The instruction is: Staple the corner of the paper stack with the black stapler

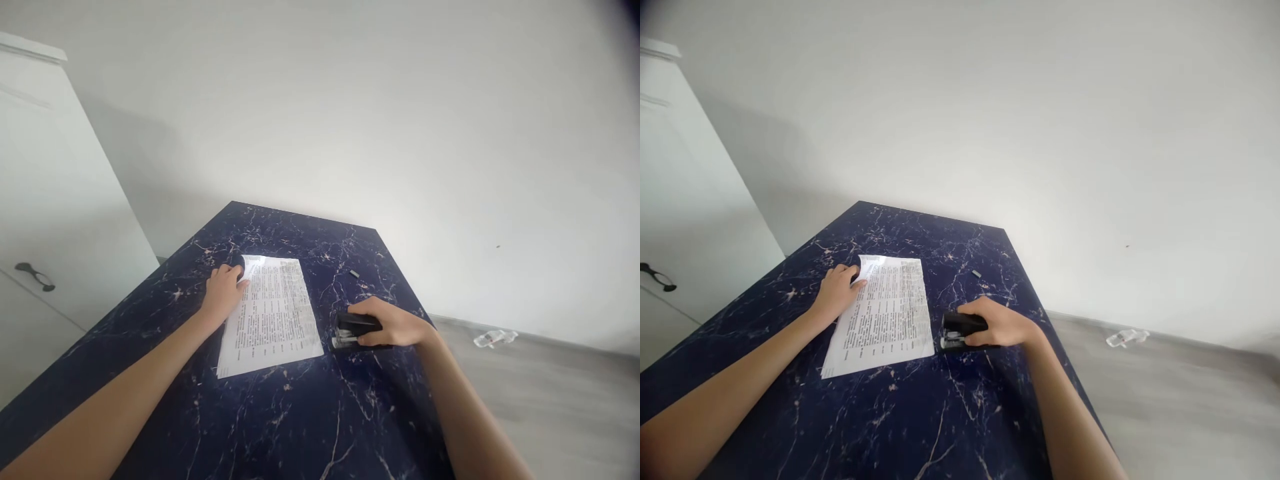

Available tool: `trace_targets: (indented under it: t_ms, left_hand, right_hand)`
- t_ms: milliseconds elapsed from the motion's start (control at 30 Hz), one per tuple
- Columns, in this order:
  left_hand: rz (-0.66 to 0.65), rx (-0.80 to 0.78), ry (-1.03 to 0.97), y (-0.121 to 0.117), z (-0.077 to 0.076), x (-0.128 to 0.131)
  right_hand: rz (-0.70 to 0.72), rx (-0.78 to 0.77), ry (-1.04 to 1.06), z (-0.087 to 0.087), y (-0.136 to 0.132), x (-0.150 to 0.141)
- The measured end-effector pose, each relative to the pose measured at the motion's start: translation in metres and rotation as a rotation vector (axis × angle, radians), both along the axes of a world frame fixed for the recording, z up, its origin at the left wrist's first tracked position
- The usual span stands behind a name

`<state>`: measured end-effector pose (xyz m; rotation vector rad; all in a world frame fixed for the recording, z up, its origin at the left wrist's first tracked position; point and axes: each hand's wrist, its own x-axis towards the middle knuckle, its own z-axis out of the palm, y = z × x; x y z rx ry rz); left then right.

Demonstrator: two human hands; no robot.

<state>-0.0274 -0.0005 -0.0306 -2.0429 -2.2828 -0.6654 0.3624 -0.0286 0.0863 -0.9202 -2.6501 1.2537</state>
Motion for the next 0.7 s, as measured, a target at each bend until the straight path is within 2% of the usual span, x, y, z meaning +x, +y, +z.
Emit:
trace_targets:
  t_ms: [67, 100, 167, 267, 367, 433, 500, 633, 700]
  left_hand:
    - [-0.011, -0.013, -0.026, 0.001, -0.001, -0.001]
    - [-0.012, -0.015, -0.032, 0.001, -0.002, -0.001]
    - [-0.007, -0.016, -0.029, 0.001, -0.001, 0.000]
    - [0.003, -0.025, -0.039, 0.001, 0.002, -0.001]
    - [0.030, 0.056, -0.173, 0.002, 0.008, -0.004]
    - [0.056, 0.130, -0.277, 0.003, 0.011, -0.006]
    - [0.079, 0.145, -0.335, 0.002, 0.012, -0.006]
    - [0.108, 0.075, -0.358, 0.000, 0.013, 0.000]
    - [0.110, 0.043, -0.352, 0.000, 0.013, 0.002]
  right_hand:
    - [-0.191, -0.024, 0.099, 0.004, -0.002, -0.015]
    - [-0.303, 0.008, 0.136, 0.001, -0.003, -0.030]
    - [-0.412, 0.106, 0.120, -0.011, -0.004, -0.069]
    - [-0.419, 0.236, 0.081, -0.037, 0.004, -0.127]
    - [-0.417, 0.330, 0.085, -0.055, 0.010, -0.156]
    - [-0.430, 0.332, 0.077, -0.062, 0.002, -0.154]
    - [-0.460, 0.304, 0.064, -0.065, -0.016, -0.139]
    - [-0.556, 0.260, 0.097, -0.066, -0.067, -0.087]
    - [-0.650, 0.242, 0.099, -0.067, -0.087, -0.055]
